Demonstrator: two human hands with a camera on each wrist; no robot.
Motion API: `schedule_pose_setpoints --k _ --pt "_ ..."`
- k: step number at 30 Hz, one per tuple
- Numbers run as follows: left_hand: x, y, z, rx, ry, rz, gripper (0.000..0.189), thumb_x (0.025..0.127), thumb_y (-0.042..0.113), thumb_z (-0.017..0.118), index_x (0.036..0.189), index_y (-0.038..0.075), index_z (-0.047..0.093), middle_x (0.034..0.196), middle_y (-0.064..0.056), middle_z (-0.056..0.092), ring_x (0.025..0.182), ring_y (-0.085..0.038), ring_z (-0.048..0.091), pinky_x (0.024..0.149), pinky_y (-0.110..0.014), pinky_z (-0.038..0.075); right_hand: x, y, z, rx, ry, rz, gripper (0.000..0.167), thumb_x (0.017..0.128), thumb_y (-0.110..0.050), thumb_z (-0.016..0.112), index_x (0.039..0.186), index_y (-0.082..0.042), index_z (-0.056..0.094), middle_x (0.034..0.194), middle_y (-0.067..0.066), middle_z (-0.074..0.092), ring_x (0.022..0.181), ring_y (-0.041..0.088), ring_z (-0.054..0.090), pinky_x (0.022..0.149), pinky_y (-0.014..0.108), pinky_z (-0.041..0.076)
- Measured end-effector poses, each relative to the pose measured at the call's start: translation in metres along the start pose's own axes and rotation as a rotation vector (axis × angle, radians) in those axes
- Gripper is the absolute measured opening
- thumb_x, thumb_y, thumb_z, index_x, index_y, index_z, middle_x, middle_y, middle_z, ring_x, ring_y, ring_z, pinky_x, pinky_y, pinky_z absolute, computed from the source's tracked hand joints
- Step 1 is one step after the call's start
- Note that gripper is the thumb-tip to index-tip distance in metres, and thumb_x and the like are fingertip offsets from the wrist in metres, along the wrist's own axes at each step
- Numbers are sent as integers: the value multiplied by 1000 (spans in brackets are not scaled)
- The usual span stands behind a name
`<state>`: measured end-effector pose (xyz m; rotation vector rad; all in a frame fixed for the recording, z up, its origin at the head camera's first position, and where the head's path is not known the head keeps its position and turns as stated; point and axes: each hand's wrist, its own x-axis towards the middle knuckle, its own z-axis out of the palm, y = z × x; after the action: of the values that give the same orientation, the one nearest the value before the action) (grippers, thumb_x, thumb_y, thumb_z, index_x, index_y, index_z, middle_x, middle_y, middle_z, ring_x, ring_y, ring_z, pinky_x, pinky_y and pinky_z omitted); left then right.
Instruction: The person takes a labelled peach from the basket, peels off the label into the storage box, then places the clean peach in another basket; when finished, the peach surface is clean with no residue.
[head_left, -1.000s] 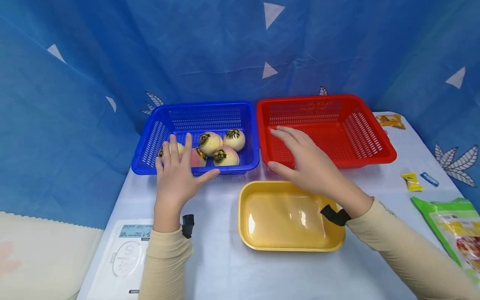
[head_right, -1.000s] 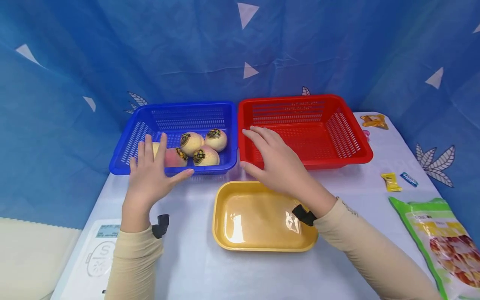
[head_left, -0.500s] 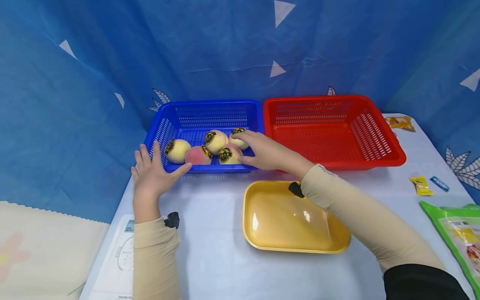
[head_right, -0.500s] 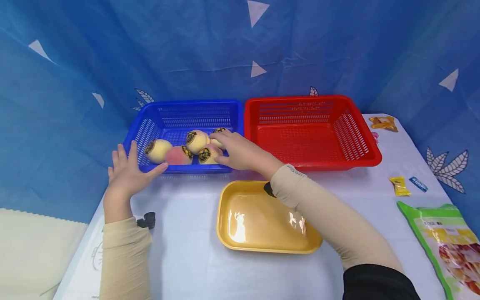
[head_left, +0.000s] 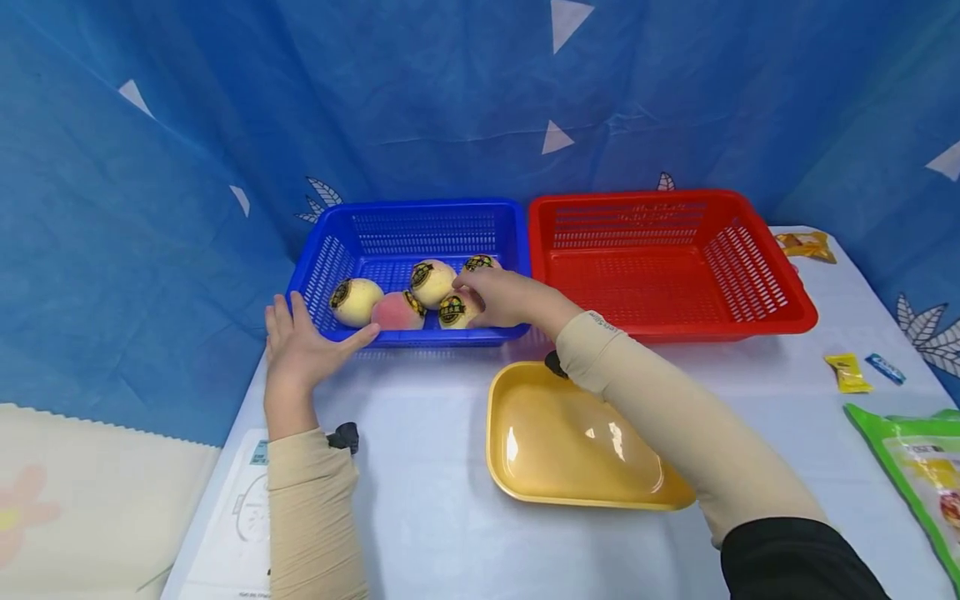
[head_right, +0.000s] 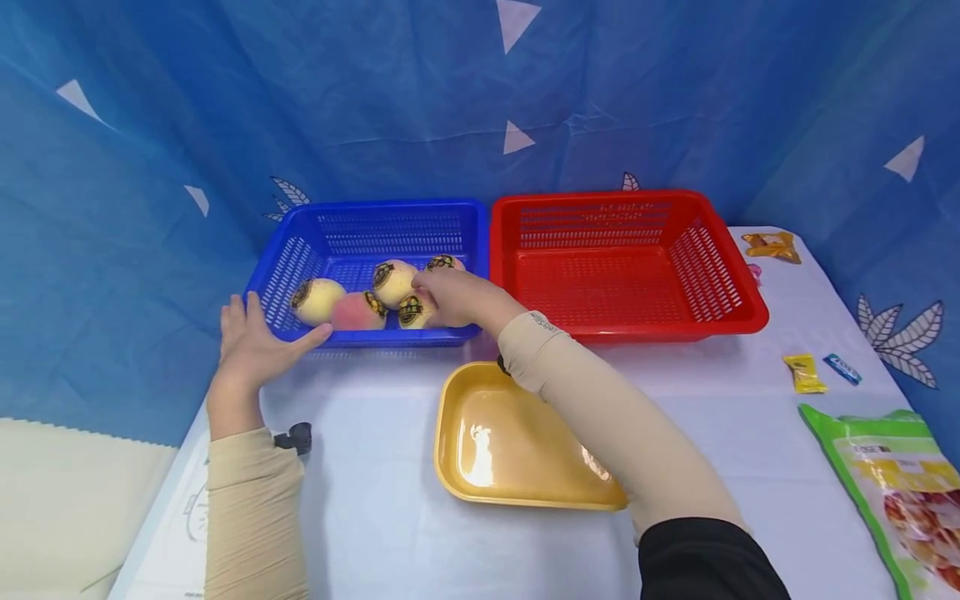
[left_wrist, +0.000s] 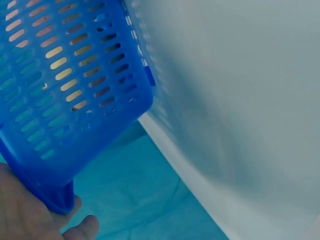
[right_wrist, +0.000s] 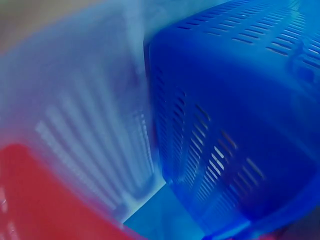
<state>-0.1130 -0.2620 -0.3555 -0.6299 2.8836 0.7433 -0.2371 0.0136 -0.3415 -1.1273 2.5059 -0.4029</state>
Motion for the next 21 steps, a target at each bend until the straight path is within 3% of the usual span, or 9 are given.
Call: schedule_pose_setpoints --k 4,13,16,21 --pt "1 0 1 -8 0 0 143 69 87 60 154 7 -22 161 -20 -28 149 -45 -21 118 -70 1 4 -2 2 -39 -5 19 63 89 -30 75 143 -11 50 140 10 55 131 26 50 114 40 42" --pt "2 -2 2 -19 -1 -7 143 68 87 60 154 9 -23 162 -21 -26 149 -45 -22 118 -70 2 14 -10 10 -126 28 40 58 90 -47 70 133 -10 58 114 7 66 120 26 53 110 42 44" --pt "3 -3 2 -21 -2 -1 143 68 87 60 154 9 -24 162 -21 -26 149 -44 -23 118 -70 2 15 -12 11 -142 27 75 60 90 -48 70 135 -11 58 119 8 66 126 28 50 114 44 40" --pt "3 -3 2 -28 -1 3 143 68 86 61 154 9 -23 162 -20 -26 149 -44 -24 118 -71 2 15 -12 11 -140 28 101 60 89 -47 70 135 -10 59 122 10 67 124 31 54 110 44 45"
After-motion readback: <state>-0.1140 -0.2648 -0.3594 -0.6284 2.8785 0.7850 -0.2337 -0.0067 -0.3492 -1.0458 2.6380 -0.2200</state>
